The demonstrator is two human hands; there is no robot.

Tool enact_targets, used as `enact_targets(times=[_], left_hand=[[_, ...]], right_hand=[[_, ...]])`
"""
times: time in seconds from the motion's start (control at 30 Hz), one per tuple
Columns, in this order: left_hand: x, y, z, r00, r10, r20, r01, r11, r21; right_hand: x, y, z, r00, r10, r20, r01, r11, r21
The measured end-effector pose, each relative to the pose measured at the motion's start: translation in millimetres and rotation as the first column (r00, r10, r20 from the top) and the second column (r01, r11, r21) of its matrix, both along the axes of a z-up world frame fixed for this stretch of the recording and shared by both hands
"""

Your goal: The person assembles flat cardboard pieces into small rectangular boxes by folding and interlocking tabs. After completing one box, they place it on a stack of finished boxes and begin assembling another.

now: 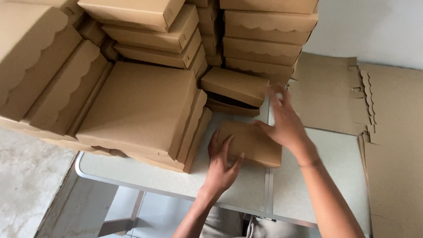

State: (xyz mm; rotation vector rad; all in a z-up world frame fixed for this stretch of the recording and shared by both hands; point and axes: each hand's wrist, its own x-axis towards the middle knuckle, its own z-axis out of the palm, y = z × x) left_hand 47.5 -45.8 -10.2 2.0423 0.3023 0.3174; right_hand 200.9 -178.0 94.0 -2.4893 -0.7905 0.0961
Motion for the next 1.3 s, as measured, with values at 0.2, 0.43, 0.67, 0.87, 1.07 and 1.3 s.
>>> enact_targets(times=[0.2,0.43,0.67,0.87,1.07,1.3], left_hand=[[-0.5,-4.0,-4.8,0.995,0.011,0.095,-0.025,0.988,0.154],[15.0,-6.2,11.7,0.902,0.048,0.429,-0.099,0.990,0.098],[72.5,1.5,50.7,0.873,0.030,0.487,0.129,0.948,-0.290],[111.2,0.2,43.5,0.725,-0.048,0.687,0.095,0.995,-0.031],[112.6,-14.6,16.7,0.601,-0.110,0.792,0.046,0.994,0.104],[109.5,-22.7,5.9,0.499,-0.147,0.854,0.035,0.988,0.149]], right_hand=[[48.6,13.5,-51.9,0.973,0.088,0.214,-0.105,0.992,0.071],[53.6,-30.4,-45.6,0.944,0.085,0.318,-0.210,0.900,0.383],[36.6,-89.8,-38.0,0.998,0.052,0.021,-0.053,0.776,0.628],[20.9,-82.7,-56.6,0.908,-0.025,0.417,-0.191,0.863,0.467],[-0.4,-62.5,-65.7,0.798,-0.054,0.601,-0.327,0.799,0.505],[-12.4,-54.8,-69.3,0.758,-0.124,0.640,-0.401,0.686,0.607]])
